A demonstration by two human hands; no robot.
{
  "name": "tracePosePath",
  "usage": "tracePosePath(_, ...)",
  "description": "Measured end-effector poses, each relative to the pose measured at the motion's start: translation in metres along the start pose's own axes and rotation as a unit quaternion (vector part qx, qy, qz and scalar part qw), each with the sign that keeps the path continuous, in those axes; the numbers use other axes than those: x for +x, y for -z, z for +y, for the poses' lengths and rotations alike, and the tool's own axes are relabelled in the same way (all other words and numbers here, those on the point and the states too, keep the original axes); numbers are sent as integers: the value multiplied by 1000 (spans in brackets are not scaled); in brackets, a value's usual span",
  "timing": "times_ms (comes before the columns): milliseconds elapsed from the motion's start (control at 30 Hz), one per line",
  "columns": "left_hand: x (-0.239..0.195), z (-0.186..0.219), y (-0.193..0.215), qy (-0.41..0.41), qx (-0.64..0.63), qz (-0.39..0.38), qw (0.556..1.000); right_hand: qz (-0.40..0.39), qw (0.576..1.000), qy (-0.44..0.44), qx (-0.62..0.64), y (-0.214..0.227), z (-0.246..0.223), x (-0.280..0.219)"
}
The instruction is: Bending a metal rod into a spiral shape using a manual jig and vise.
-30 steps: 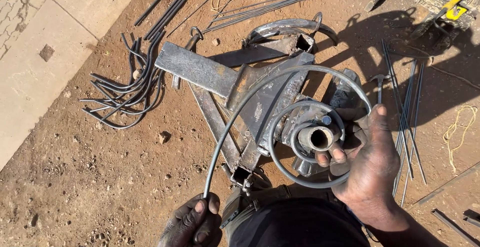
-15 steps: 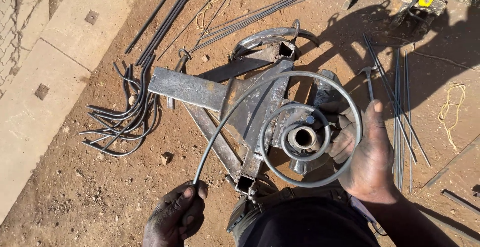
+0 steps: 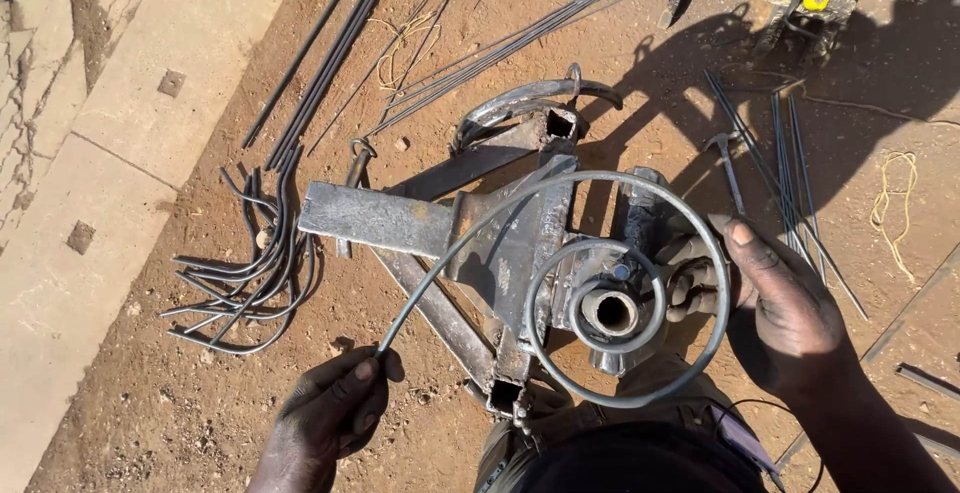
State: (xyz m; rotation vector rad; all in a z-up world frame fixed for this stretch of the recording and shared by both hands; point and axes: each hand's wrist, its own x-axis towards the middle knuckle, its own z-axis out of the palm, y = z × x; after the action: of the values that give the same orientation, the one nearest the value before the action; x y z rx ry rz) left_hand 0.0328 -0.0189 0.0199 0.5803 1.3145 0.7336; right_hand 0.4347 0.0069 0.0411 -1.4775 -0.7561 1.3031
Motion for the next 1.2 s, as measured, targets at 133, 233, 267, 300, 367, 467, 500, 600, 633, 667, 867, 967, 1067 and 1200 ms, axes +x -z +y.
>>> tracePosePath(133, 13, 12, 10, 8, 16, -22, 1000, -34, 842, 415, -342, 41, 57, -5)
tracePosePath(233, 22, 32, 11, 32, 99, -7, 995, 62, 988, -71, 125, 13, 40, -9)
tracePosePath(267, 27, 33, 16, 27, 48, -37, 998, 39, 986, -41, 155, 10, 42, -13)
tracePosePath(300, 33, 33, 22, 24, -2, -68, 997, 18, 983, -11, 184, 7, 45, -19)
tracePosePath(367, 40, 46, 25, 52, 9, -93, 994, 25, 980, -11, 196, -1, 44, -23)
tracePosePath(467, 51, 64, 29, 107, 30, -120, 987, 78, 977, -19, 199, -23, 41, -37)
tracePosePath(500, 56, 71, 28, 128, 38, -119, 984, 119, 974, -25, 191, -31, 38, -39)
tracePosePath(600, 76, 85, 37, 78, 71, -196, 975, 108, 963, 15, 248, -53, 36, -48)
tracePosePath(633, 82, 86, 38, 79, 76, -206, 972, 118, 961, 20, 248, -58, 36, -52)
tracePosePath(667, 87, 87, 38, 79, 84, -196, 974, 132, 957, 24, 256, -64, 36, -56)
tracePosePath(867, 106, 109, 23, 68, 116, -177, 975, 148, 942, 91, 286, -80, 22, -62)
tracePosePath(967, 101, 120, 15, 6, 158, -197, 968, 147, 937, 133, 289, -82, 5, -72)
tracePosePath(1067, 99, 123, 9, -110, 158, -214, 958, 121, 925, 177, 312, -85, -15, -78)
tracePosePath(1200, 83, 106, 2, -235, 83, -216, 944, 46, 886, 192, 419, -91, -23, -82)
